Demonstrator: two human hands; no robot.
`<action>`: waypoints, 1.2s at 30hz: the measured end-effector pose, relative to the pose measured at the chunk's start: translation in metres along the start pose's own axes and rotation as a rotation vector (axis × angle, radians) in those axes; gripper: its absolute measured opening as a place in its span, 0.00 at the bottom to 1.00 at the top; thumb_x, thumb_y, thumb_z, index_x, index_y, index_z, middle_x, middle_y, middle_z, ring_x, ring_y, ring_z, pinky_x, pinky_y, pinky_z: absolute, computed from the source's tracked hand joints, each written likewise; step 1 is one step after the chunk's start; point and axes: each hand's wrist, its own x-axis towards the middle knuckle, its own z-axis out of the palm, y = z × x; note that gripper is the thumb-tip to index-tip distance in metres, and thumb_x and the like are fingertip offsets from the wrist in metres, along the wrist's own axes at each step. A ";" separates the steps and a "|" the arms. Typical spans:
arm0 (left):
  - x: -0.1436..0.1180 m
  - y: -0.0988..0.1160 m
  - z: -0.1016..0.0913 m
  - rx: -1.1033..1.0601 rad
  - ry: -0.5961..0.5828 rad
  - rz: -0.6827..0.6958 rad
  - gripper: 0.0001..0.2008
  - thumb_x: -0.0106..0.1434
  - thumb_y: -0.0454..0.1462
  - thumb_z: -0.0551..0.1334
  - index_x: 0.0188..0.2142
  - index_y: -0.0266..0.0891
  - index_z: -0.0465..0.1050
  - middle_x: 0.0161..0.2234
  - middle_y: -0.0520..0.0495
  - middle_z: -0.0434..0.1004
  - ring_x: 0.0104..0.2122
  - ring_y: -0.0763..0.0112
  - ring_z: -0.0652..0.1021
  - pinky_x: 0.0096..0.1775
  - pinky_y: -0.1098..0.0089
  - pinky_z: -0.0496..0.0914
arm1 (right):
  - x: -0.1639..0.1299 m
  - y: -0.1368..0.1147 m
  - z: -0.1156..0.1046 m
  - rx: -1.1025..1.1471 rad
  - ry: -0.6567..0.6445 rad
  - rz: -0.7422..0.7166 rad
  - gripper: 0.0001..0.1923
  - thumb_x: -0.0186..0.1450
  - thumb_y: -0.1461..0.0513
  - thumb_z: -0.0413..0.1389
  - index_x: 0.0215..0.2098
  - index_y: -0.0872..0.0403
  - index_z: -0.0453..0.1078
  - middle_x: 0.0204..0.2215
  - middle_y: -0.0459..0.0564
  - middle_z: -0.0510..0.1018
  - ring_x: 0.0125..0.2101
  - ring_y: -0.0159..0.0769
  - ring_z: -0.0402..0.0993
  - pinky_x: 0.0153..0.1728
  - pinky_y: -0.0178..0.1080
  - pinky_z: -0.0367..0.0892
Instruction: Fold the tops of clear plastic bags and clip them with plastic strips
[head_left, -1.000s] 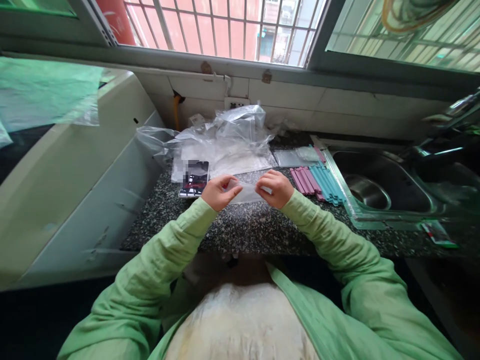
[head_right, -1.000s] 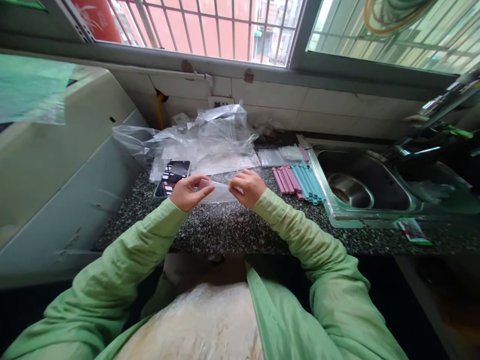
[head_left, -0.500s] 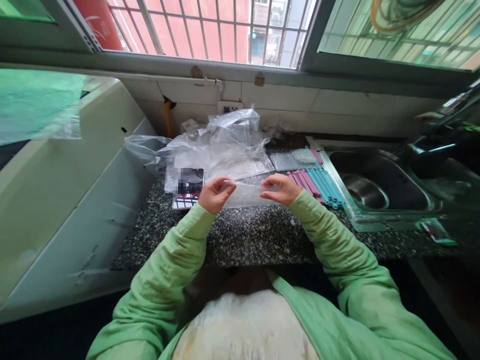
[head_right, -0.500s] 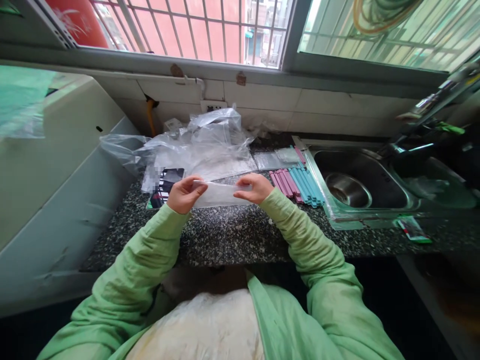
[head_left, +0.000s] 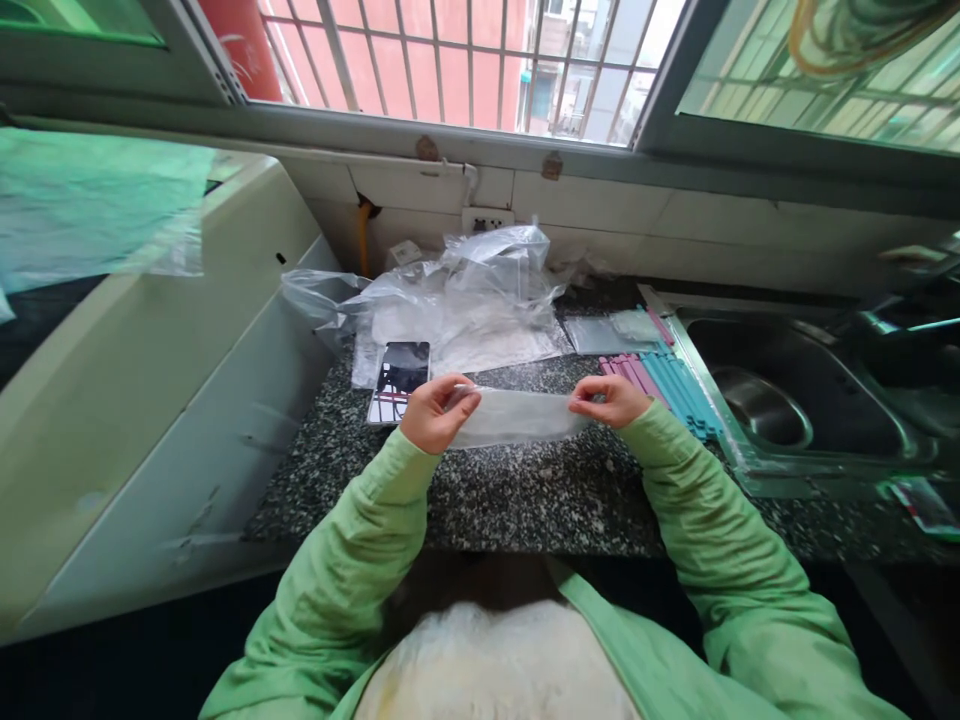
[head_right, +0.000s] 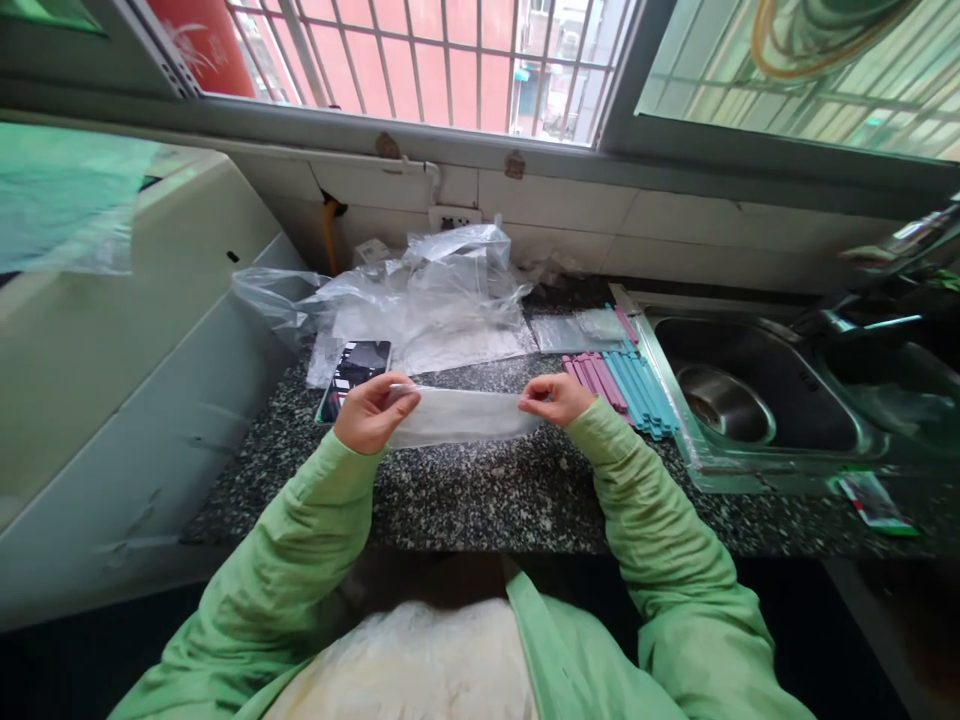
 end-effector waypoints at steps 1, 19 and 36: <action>-0.002 0.000 0.000 0.007 -0.001 0.001 0.11 0.47 0.42 0.63 0.24 0.36 0.67 0.17 0.54 0.64 0.18 0.80 0.63 0.20 0.76 0.59 | 0.000 0.001 0.001 -0.008 -0.006 -0.014 0.16 0.55 0.53 0.53 0.20 0.58 0.68 0.17 0.46 0.70 0.20 0.27 0.62 0.22 0.31 0.61; -0.005 0.002 0.007 0.009 -0.016 -0.034 0.11 0.48 0.42 0.61 0.23 0.36 0.66 0.16 0.55 0.62 0.16 0.80 0.62 0.19 0.77 0.59 | 0.003 0.014 -0.005 -0.142 -0.001 -0.216 0.14 0.58 0.55 0.53 0.21 0.56 0.70 0.19 0.49 0.72 0.22 0.30 0.66 0.24 0.33 0.63; -0.006 -0.007 0.007 0.034 -0.030 0.021 0.10 0.50 0.42 0.61 0.25 0.36 0.66 0.17 0.54 0.64 0.17 0.80 0.64 0.20 0.77 0.61 | 0.008 0.003 0.004 -0.243 0.067 -0.316 0.09 0.58 0.59 0.53 0.28 0.57 0.71 0.25 0.51 0.76 0.28 0.33 0.69 0.32 0.37 0.65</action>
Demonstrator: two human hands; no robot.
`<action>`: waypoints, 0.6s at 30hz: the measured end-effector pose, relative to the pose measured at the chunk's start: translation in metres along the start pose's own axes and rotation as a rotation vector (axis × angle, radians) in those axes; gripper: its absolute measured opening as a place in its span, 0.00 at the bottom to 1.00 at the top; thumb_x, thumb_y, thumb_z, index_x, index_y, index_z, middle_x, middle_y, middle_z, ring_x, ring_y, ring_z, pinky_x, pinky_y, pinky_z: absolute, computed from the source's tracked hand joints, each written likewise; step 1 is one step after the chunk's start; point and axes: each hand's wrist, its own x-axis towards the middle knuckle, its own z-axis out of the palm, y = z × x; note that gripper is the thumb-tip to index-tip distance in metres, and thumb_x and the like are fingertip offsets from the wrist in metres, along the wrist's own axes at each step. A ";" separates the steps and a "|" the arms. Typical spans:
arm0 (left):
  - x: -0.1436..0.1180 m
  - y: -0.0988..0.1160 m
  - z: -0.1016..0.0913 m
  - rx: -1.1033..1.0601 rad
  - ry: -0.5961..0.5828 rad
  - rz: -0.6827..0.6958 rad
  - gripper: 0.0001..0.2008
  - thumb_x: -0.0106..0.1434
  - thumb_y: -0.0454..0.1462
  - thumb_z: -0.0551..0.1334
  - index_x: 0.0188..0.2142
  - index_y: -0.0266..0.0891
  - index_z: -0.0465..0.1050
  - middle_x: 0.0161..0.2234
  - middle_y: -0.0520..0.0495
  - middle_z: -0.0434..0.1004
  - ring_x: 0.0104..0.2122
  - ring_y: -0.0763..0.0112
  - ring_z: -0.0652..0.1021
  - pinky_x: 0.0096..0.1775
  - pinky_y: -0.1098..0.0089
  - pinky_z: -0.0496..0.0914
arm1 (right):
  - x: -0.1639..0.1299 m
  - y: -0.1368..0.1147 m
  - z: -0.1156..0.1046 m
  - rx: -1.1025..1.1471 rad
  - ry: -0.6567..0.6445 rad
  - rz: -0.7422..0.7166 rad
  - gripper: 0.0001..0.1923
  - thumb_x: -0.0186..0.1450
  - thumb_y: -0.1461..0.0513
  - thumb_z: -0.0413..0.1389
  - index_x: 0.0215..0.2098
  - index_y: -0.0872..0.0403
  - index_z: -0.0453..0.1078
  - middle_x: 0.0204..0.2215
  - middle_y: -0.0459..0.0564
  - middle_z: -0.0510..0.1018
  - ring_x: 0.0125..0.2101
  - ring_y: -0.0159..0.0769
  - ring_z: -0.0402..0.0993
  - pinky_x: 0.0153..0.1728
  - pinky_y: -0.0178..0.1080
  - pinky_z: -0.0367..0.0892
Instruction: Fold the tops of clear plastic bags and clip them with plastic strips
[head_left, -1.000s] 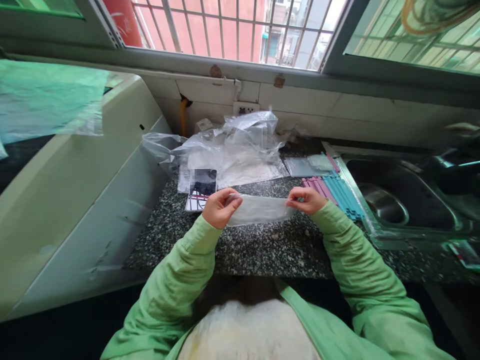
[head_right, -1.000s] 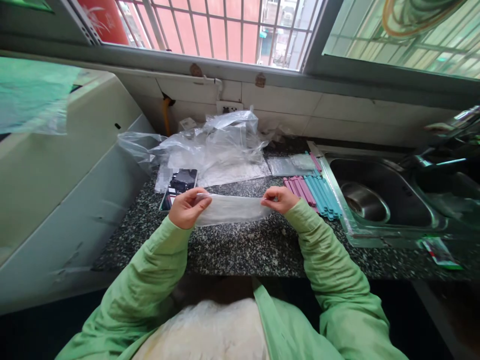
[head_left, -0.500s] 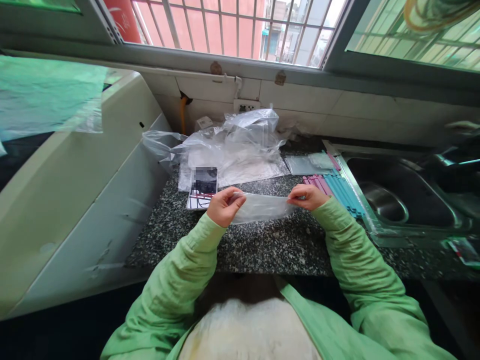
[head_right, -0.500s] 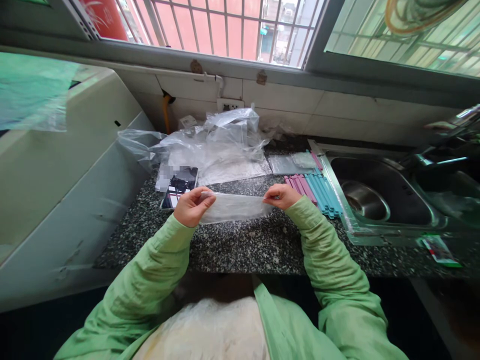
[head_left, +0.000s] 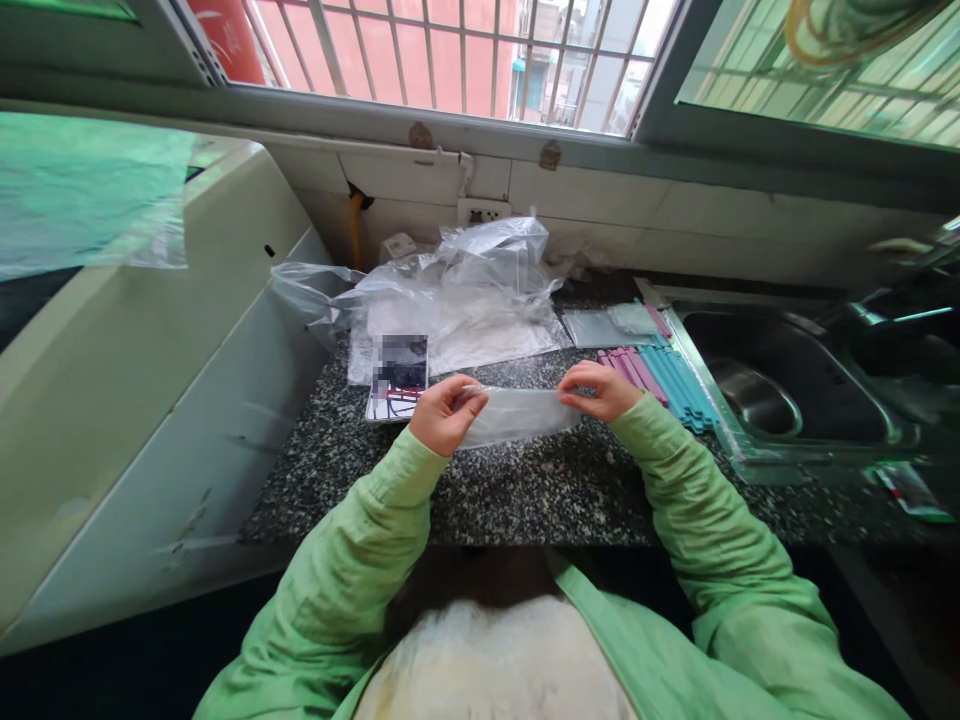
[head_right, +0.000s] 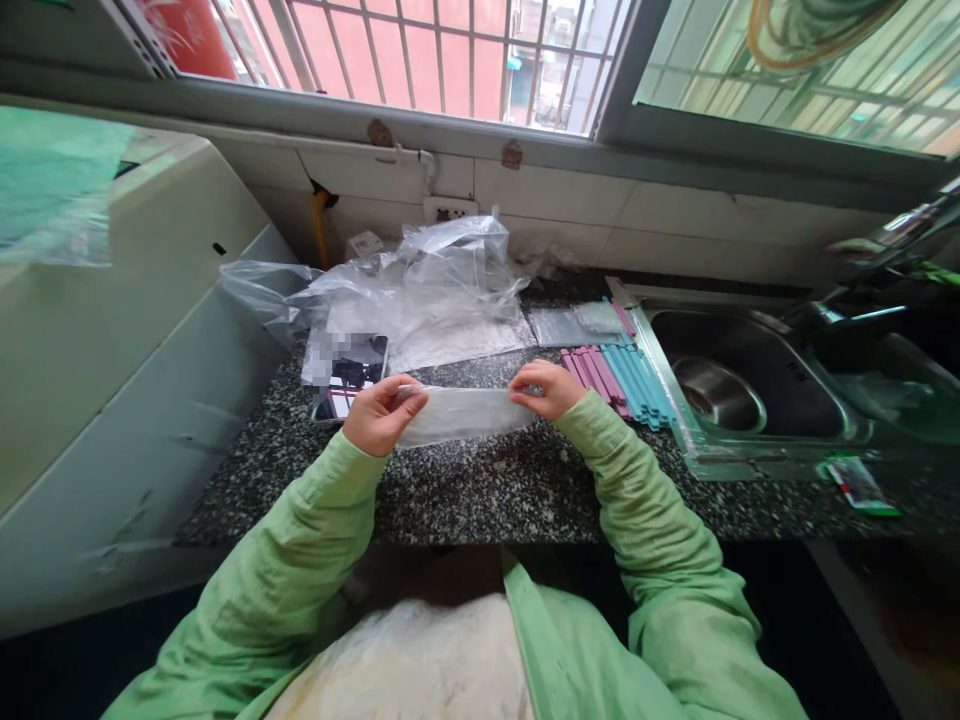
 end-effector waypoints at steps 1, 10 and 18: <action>0.000 0.000 0.000 0.005 0.002 0.001 0.10 0.50 0.42 0.61 0.25 0.36 0.66 0.17 0.54 0.64 0.17 0.80 0.64 0.20 0.77 0.60 | 0.001 0.000 0.001 -0.003 0.000 0.000 0.10 0.59 0.60 0.52 0.25 0.56 0.70 0.23 0.50 0.75 0.26 0.32 0.68 0.30 0.36 0.64; 0.002 -0.001 0.000 0.006 0.044 -0.024 0.11 0.48 0.43 0.62 0.24 0.36 0.66 0.17 0.54 0.64 0.18 0.78 0.65 0.20 0.76 0.61 | -0.004 0.001 -0.003 -0.002 0.000 0.063 0.10 0.58 0.60 0.52 0.24 0.56 0.70 0.21 0.49 0.74 0.23 0.30 0.67 0.26 0.34 0.62; 0.002 -0.003 0.003 -0.008 0.062 -0.063 0.11 0.47 0.43 0.62 0.24 0.36 0.66 0.17 0.54 0.64 0.18 0.78 0.65 0.21 0.76 0.61 | -0.011 0.006 -0.015 0.029 -0.018 0.118 0.13 0.57 0.56 0.53 0.22 0.57 0.69 0.19 0.50 0.73 0.21 0.30 0.66 0.23 0.33 0.62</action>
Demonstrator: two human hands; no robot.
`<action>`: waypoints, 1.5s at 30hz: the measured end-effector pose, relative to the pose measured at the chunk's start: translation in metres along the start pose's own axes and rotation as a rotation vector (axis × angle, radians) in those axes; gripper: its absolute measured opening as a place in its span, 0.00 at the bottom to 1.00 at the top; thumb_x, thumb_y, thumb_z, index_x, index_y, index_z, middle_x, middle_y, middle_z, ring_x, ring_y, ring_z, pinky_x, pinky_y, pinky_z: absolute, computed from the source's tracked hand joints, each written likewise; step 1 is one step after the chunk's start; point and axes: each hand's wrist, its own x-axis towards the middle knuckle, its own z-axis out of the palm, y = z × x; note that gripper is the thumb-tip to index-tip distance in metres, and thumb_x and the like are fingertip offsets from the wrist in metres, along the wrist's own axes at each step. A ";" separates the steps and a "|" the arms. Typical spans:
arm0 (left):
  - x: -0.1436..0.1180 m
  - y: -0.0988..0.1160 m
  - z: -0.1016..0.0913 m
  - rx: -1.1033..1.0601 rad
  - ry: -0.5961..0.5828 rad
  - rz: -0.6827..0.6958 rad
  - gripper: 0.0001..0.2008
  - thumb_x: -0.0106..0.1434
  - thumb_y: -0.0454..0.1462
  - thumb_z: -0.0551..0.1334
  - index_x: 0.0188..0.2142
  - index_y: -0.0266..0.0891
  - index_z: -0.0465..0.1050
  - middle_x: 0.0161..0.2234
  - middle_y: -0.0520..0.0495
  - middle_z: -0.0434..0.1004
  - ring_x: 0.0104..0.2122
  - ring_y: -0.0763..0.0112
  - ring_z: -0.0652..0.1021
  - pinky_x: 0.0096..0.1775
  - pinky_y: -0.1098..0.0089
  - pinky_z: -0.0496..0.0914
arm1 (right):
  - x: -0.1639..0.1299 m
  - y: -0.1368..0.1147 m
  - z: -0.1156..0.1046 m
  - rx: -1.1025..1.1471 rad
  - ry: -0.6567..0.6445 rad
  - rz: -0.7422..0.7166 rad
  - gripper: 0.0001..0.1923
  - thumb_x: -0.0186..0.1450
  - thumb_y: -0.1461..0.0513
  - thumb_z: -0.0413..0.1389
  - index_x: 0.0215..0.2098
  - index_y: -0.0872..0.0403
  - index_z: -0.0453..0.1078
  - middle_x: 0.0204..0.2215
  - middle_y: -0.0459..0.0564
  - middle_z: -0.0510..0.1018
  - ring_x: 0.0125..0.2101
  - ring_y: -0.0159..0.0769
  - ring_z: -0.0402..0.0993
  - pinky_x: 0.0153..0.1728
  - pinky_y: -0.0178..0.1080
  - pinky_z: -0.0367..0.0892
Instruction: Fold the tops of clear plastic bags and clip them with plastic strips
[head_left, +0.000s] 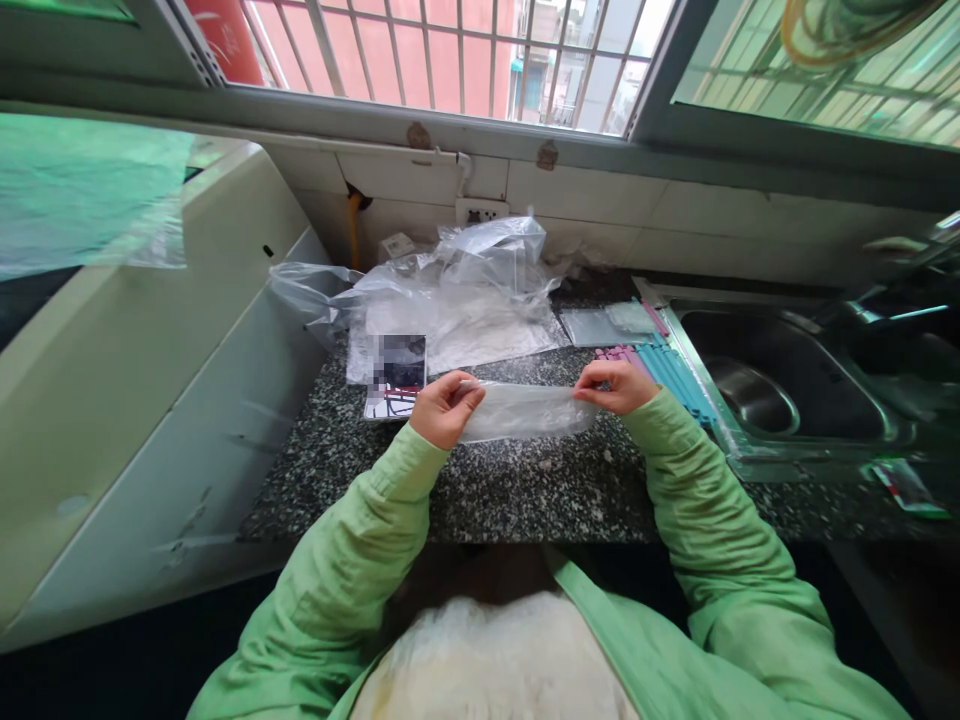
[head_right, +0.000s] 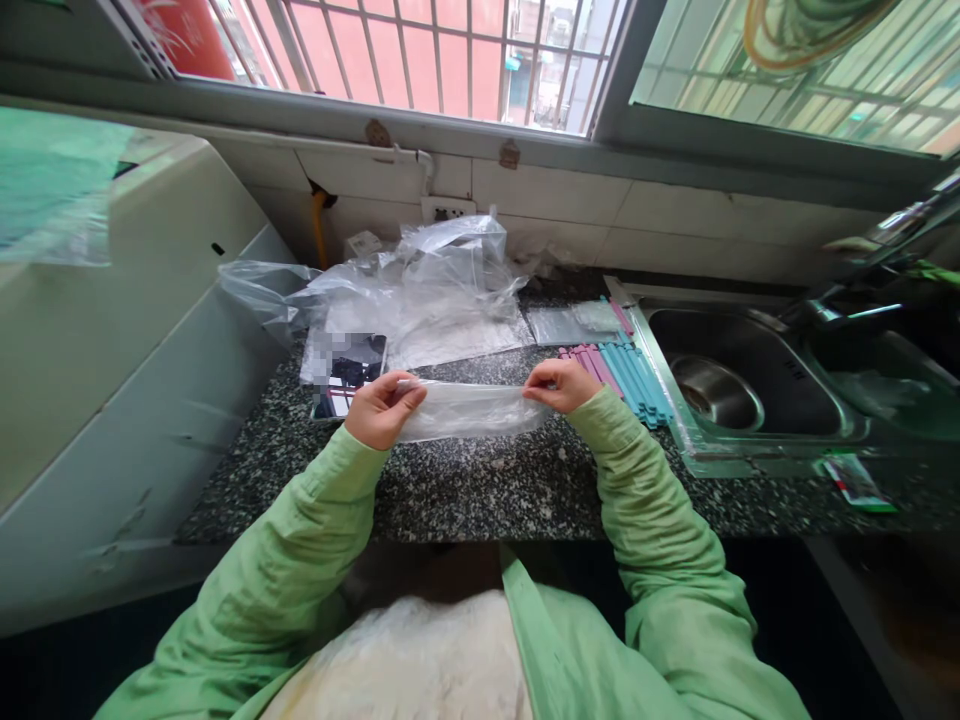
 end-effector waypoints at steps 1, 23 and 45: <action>0.000 -0.001 0.001 0.002 -0.003 0.000 0.11 0.47 0.43 0.62 0.24 0.36 0.67 0.17 0.54 0.64 0.18 0.78 0.65 0.20 0.76 0.61 | 0.000 0.000 -0.001 0.003 -0.014 0.003 0.12 0.57 0.57 0.53 0.22 0.57 0.69 0.19 0.50 0.73 0.22 0.30 0.67 0.23 0.33 0.63; -0.002 -0.003 0.006 -0.053 -0.039 0.029 0.08 0.48 0.40 0.61 0.24 0.35 0.67 0.17 0.54 0.65 0.19 0.79 0.66 0.22 0.77 0.62 | 0.008 -0.010 0.015 0.007 -0.021 -0.082 0.10 0.58 0.60 0.52 0.23 0.57 0.69 0.19 0.49 0.72 0.22 0.30 0.66 0.25 0.32 0.62; -0.004 -0.003 0.010 -0.006 -0.087 0.054 0.07 0.49 0.39 0.60 0.24 0.35 0.67 0.18 0.53 0.66 0.18 0.79 0.66 0.22 0.77 0.62 | 0.017 -0.014 0.027 0.015 -0.074 -0.081 0.10 0.57 0.58 0.53 0.26 0.58 0.70 0.20 0.50 0.72 0.23 0.30 0.65 0.26 0.33 0.62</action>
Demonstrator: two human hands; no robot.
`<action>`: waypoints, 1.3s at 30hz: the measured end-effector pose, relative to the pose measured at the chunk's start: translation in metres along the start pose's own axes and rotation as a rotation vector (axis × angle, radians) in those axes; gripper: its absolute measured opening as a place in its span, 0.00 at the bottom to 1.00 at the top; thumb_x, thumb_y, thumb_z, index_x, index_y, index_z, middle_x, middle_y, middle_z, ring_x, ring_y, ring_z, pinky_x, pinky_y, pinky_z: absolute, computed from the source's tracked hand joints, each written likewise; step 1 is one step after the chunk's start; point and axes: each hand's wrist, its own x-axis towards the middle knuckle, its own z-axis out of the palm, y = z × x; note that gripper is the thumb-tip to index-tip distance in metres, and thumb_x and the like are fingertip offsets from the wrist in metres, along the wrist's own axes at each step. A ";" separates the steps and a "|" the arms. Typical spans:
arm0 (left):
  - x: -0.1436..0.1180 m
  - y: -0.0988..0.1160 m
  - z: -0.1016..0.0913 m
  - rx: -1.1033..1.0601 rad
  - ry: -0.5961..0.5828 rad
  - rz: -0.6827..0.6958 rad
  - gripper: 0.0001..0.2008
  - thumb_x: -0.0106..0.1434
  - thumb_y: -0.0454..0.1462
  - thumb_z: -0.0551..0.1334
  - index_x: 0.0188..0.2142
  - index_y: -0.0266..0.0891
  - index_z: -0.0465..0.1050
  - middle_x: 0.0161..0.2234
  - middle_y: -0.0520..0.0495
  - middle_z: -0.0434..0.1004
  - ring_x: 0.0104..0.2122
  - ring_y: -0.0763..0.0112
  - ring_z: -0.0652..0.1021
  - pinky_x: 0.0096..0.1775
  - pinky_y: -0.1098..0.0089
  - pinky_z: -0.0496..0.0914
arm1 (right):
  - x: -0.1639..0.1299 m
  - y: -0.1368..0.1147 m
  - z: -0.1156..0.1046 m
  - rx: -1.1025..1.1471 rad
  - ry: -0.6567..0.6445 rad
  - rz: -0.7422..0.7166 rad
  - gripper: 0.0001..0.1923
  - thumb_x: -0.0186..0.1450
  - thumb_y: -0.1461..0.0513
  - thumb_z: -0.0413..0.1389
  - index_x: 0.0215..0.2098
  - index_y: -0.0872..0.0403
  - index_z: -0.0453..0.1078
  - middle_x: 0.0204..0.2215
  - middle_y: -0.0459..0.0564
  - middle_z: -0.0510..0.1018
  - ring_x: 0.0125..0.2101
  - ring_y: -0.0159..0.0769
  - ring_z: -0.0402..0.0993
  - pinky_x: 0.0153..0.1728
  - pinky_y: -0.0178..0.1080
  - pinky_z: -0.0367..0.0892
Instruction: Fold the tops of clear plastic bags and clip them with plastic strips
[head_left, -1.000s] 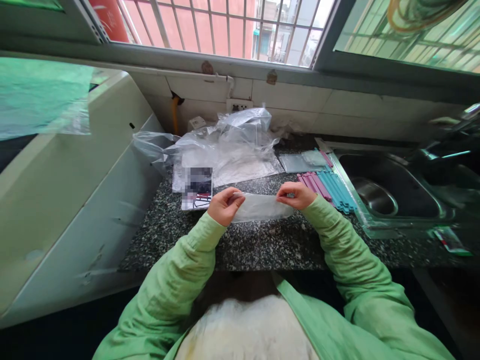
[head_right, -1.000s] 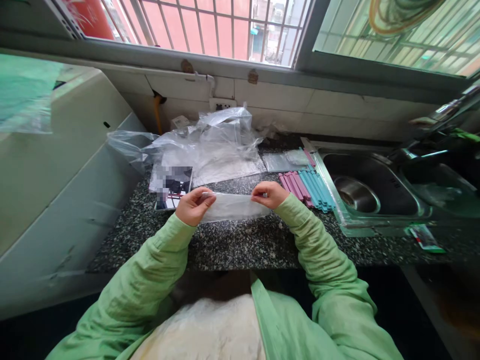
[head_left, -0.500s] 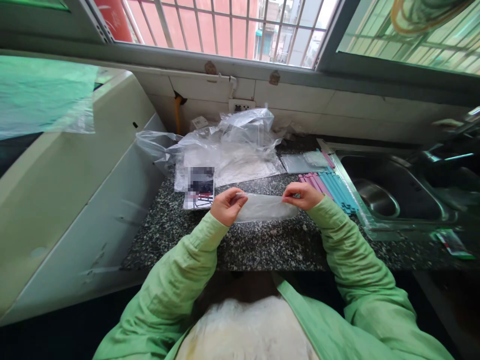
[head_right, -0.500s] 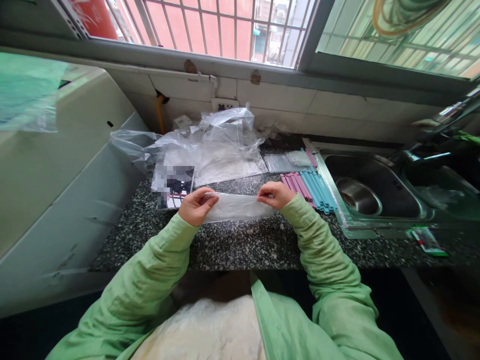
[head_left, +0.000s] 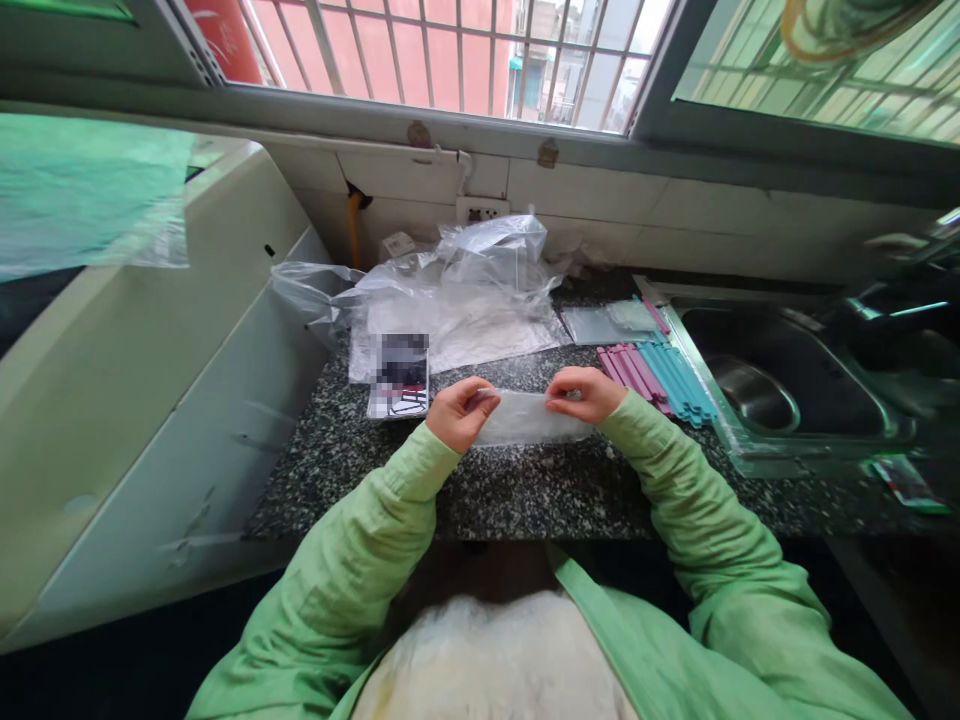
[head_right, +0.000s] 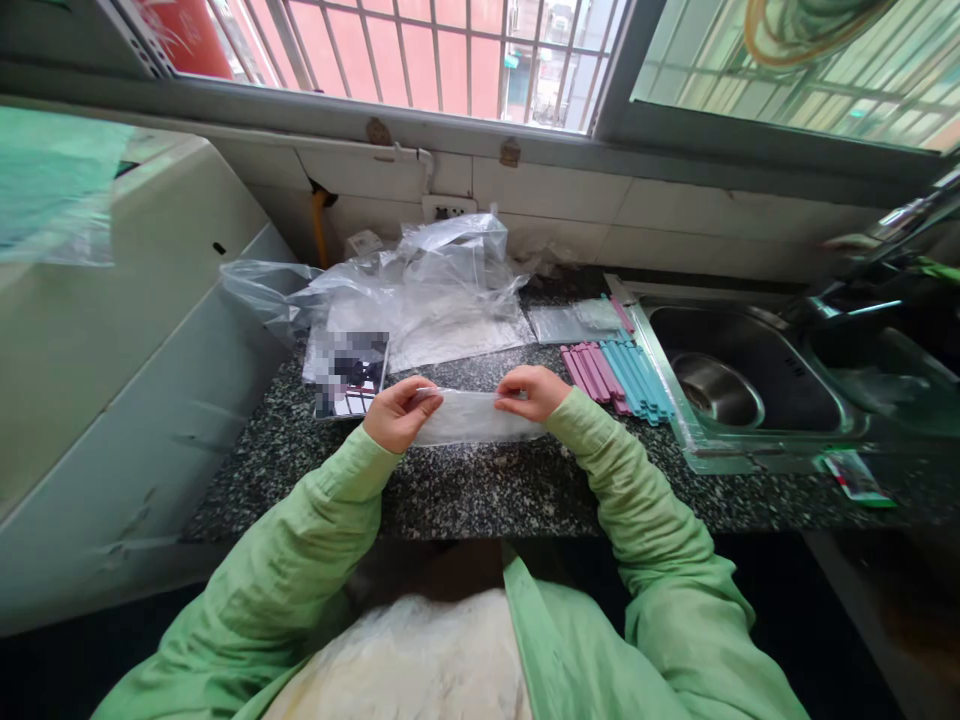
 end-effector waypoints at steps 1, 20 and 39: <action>0.000 0.000 0.000 0.001 0.003 0.001 0.07 0.49 0.39 0.60 0.24 0.35 0.67 0.18 0.53 0.66 0.18 0.79 0.66 0.22 0.77 0.62 | 0.001 0.000 0.002 -0.009 -0.003 -0.014 0.11 0.58 0.59 0.52 0.24 0.58 0.69 0.19 0.49 0.72 0.22 0.29 0.65 0.26 0.32 0.61; 0.002 -0.004 -0.005 0.043 -0.005 -0.048 0.15 0.50 0.45 0.61 0.19 0.36 0.64 0.15 0.56 0.57 0.17 0.80 0.59 0.19 0.76 0.54 | -0.006 0.000 -0.007 0.001 0.074 0.013 0.12 0.59 0.59 0.51 0.22 0.57 0.68 0.18 0.48 0.70 0.21 0.28 0.62 0.23 0.31 0.59; 0.001 -0.002 0.000 0.122 -0.026 0.063 0.15 0.53 0.44 0.58 0.17 0.36 0.61 0.16 0.55 0.56 0.18 0.79 0.59 0.21 0.75 0.55 | 0.004 -0.016 -0.006 0.108 0.039 0.092 0.17 0.57 0.52 0.53 0.29 0.60 0.70 0.19 0.47 0.70 0.21 0.26 0.61 0.22 0.30 0.59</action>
